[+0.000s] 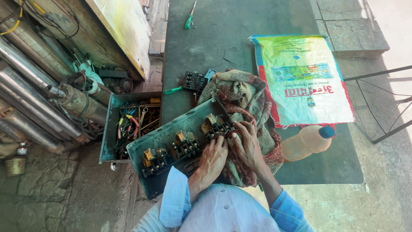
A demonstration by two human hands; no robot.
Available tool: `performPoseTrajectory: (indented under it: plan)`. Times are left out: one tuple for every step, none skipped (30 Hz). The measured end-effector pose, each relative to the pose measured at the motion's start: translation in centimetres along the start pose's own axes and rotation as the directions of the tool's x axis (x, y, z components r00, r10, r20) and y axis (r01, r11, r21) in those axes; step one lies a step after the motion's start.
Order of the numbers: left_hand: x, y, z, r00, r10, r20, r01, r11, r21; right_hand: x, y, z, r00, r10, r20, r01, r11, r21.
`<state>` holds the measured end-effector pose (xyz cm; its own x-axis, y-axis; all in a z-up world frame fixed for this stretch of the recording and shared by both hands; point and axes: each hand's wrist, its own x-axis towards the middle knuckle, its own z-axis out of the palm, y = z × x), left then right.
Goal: The person wipes the interior of a metal electrical enclosure and several small black plastic components with a patterned cloth. The person repeatedly rubs the cloth over the surfaces of the components and the enclosure, then places the cleaned items back into the enclosure.
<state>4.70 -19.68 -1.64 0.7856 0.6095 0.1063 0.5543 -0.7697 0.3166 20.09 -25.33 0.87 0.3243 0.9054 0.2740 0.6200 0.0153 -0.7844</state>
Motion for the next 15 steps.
performPoseTrajectory:
  plan:
    - [-0.1,0.0,-0.1,0.999,-0.016,-0.033,0.016,1.0,0.005,-0.1,-0.1,-0.1,1.0,0.004,-0.013,-0.004,1.0,-0.009]
    - [0.1,0.1,-0.3,0.995,0.0,-0.096,0.0,1.0,-0.002,-0.1,-0.2,-0.1,1.0,0.001,-0.004,-0.001,1.0,-0.015]
    - [0.1,0.4,-0.3,0.987,0.013,-0.159,-0.015,1.0,-0.011,-0.2,-0.2,-0.1,1.0,-0.001,0.01,0.002,1.0,-0.022]
    - [0.3,0.7,-0.5,0.975,0.025,-0.221,-0.03,0.999,-0.019,-0.3,-0.1,-0.1,1.0,-0.003,0.023,0.004,1.0,-0.029]
    - [0.6,0.9,-0.7,0.957,0.063,-0.284,-0.057,0.998,0.028,-0.1,0.1,0.1,0.998,-0.066,0.0,0.066,0.993,-0.095]
    - [1.1,1.0,-1.0,0.934,0.103,-0.343,-0.082,0.994,0.077,0.2,0.4,0.4,0.991,-0.13,-0.019,0.125,0.979,-0.162]
    - [1.1,1.2,-1.2,0.907,0.139,-0.397,-0.097,0.988,0.124,0.2,0.8,0.7,0.981,-0.192,-0.026,0.181,0.957,-0.228]
    - [0.9,1.5,-1.4,0.923,0.116,-0.366,-0.085,0.991,0.101,0.3,1.3,0.9,0.986,-0.166,-0.001,0.161,0.954,-0.252]
    - [0.8,1.5,-1.9,0.937,0.095,-0.336,-0.072,0.994,0.082,0.7,1.8,1.1,0.989,-0.144,0.021,0.144,0.951,-0.275]
    - [0.8,1.5,-2.3,0.949,0.075,-0.305,-0.059,0.996,0.063,0.9,2.3,1.2,0.992,-0.121,0.043,0.128,0.946,-0.299]
    - [0.8,1.4,-2.7,0.941,0.053,-0.334,-0.027,0.996,0.084,1.2,2.6,1.5,0.991,-0.133,0.008,0.131,0.956,-0.262]
    - [0.9,1.2,-3.2,0.931,0.032,-0.363,0.006,0.995,0.104,1.5,2.8,1.7,0.989,-0.144,-0.026,0.135,0.965,-0.225]
    - [1.1,1.0,-3.6,0.919,0.01,-0.394,0.042,0.992,0.123,1.8,2.8,1.9,0.986,-0.156,-0.059,0.142,0.972,-0.188]
    - [1.5,0.6,-4.0,0.932,-0.022,-0.363,0.054,0.995,0.078,2.1,2.6,2.2,0.98,-0.178,-0.084,0.164,0.975,-0.152]
    - [1.9,0.3,-4.2,0.942,-0.056,-0.33,0.069,0.997,0.029,2.2,2.4,2.2,0.975,-0.198,-0.105,0.185,0.975,-0.119]
